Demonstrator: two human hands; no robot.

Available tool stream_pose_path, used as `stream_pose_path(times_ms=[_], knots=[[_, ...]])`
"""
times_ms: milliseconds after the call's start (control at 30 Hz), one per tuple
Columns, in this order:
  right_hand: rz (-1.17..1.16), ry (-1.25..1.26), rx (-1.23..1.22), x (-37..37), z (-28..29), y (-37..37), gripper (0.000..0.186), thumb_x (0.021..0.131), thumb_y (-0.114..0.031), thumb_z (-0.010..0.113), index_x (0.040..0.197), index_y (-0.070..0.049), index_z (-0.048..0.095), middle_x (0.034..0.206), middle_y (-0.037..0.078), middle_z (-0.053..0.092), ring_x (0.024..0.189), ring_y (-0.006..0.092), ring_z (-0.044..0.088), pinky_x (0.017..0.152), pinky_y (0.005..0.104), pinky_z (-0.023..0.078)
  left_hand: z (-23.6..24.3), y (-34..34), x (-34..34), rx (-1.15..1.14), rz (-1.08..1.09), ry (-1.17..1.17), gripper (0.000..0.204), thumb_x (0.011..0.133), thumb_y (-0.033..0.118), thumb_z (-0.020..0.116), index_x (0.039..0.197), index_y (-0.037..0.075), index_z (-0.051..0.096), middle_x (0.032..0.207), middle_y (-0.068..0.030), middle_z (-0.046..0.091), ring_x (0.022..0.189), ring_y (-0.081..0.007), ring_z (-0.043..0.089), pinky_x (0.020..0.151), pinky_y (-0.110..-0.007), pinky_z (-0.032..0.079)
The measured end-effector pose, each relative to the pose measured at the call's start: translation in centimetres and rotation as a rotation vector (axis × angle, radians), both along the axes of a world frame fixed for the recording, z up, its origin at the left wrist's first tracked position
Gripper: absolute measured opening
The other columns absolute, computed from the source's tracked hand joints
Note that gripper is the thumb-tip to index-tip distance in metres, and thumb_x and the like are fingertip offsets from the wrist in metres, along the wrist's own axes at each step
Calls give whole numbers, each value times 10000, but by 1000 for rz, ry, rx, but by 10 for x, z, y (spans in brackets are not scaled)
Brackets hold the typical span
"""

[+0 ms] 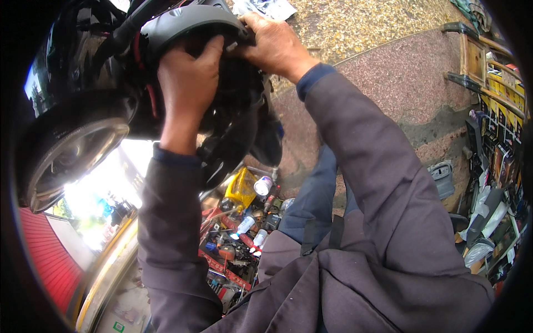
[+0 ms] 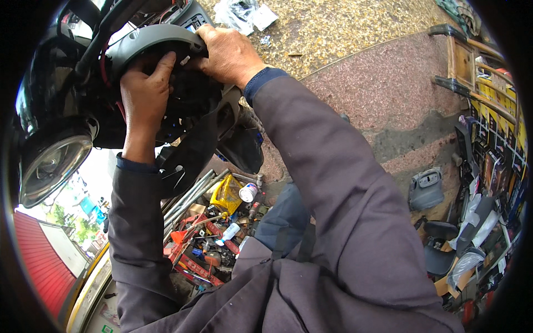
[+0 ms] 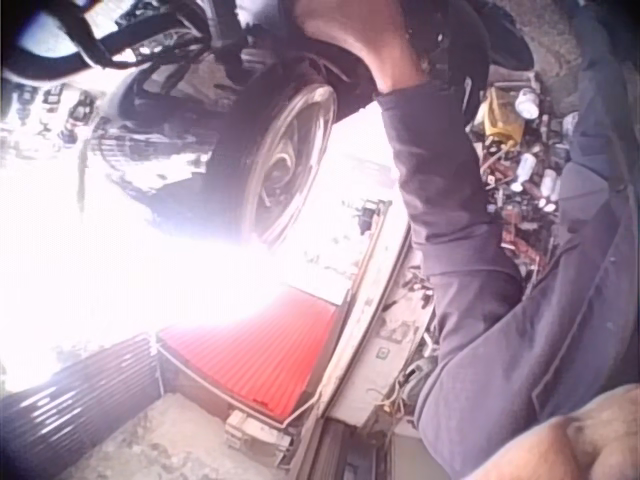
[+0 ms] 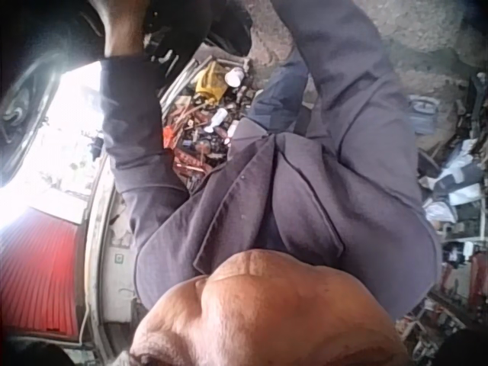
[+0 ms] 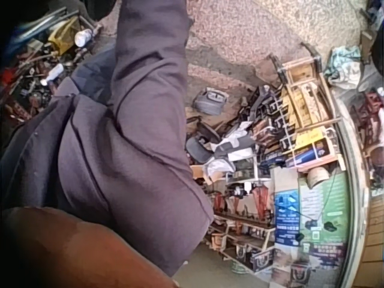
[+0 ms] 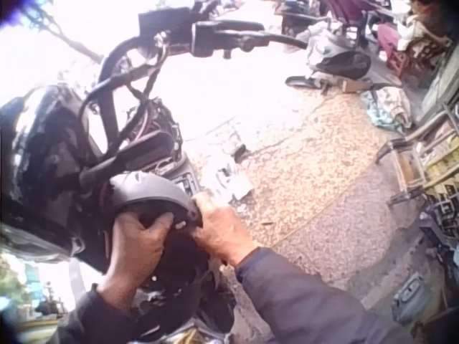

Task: The person kneels and works on the front assembly of a scooter, connecting wires and installing a black plastic cover. They use a cordless drill to fasten screws and secure the cover in place.

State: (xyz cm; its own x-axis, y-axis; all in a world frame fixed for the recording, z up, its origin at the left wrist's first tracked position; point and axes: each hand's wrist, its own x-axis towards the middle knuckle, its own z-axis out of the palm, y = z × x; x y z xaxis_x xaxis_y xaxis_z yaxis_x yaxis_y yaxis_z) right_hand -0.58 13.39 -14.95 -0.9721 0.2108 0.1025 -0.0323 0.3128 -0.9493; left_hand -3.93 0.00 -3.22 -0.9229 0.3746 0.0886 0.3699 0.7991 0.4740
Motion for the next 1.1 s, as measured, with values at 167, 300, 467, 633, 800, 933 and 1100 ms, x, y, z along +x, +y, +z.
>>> stream_pose_path(times_ms=[167, 300, 467, 633, 800, 933, 1100], knots=[[163, 29, -87, 14, -5, 20, 731, 716, -319, 868, 1332, -61, 573, 1210, 217, 672, 1151, 371, 644, 985, 433, 521, -5, -3, -13, -46, 58, -134, 228, 933, 220, 748, 891, -2, 713, 689, 8, 610, 542, -65, 518, 496, -236, 399], [166, -21, -92, 19, -13, 13, 829, 688, -252, 885, 1409, -70, 520, 1267, 200, 648, 1195, 365, 618, 1030, 410, 501, -4, -2, -15, -71, 47, -140, 241, 934, 236, 747, 885, 2, 714, 685, -1, 614, 555, -79, 535, 517, -238, 417], [47, -43, 24, 25, -12, 11, 736, 707, -317, 890, 1339, -86, 591, 1188, 195, 671, 1137, 356, 650, 991, 404, 522, 2, -1, -11, -25, 104, -286, 253, 932, 250, 750, 877, 5, 718, 702, -8, 624, 572, -92, 554, 533, -242, 434], [169, -288, 118, 45, 6, 11, 456, 716, -405, 874, 902, -6, 754, 868, 187, 747, 834, 297, 741, 791, 383, 583, 7, 2, -13, -62, 90, -305, 262, 928, 260, 754, 885, 3, 722, 739, -12, 641, 615, -95, 579, 553, -243, 468], [338, -499, -263, 37, 13, 7, 395, 725, -296, 872, 882, 37, 727, 788, 154, 716, 728, 243, 687, 697, 373, 537, 11, 6, -11, 16, 188, -419, 265, 926, 265, 758, 906, 2, 726, 760, -13, 652, 636, -96, 598, 568, -246, 496], [301, -430, -353, 43, 11, 0, 376, 672, -238, 889, 856, 40, 714, 809, 191, 713, 803, 273, 717, 747, 386, 554, 14, 10, -9, 61, 221, -441, 273, 933, 269, 748, 958, -3, 731, 802, -18, 668, 665, -104, 614, 583, -250, 519], [12, -333, -557, 48, 2, -18, 280, 709, -156, 880, 820, 28, 702, 745, 132, 709, 684, 177, 677, 645, 332, 552, 15, 11, -5, 197, 197, -432, 303, 921, 232, 744, 988, -57, 684, 811, -76, 695, 642, -146, 665, 557, -281, 534]])
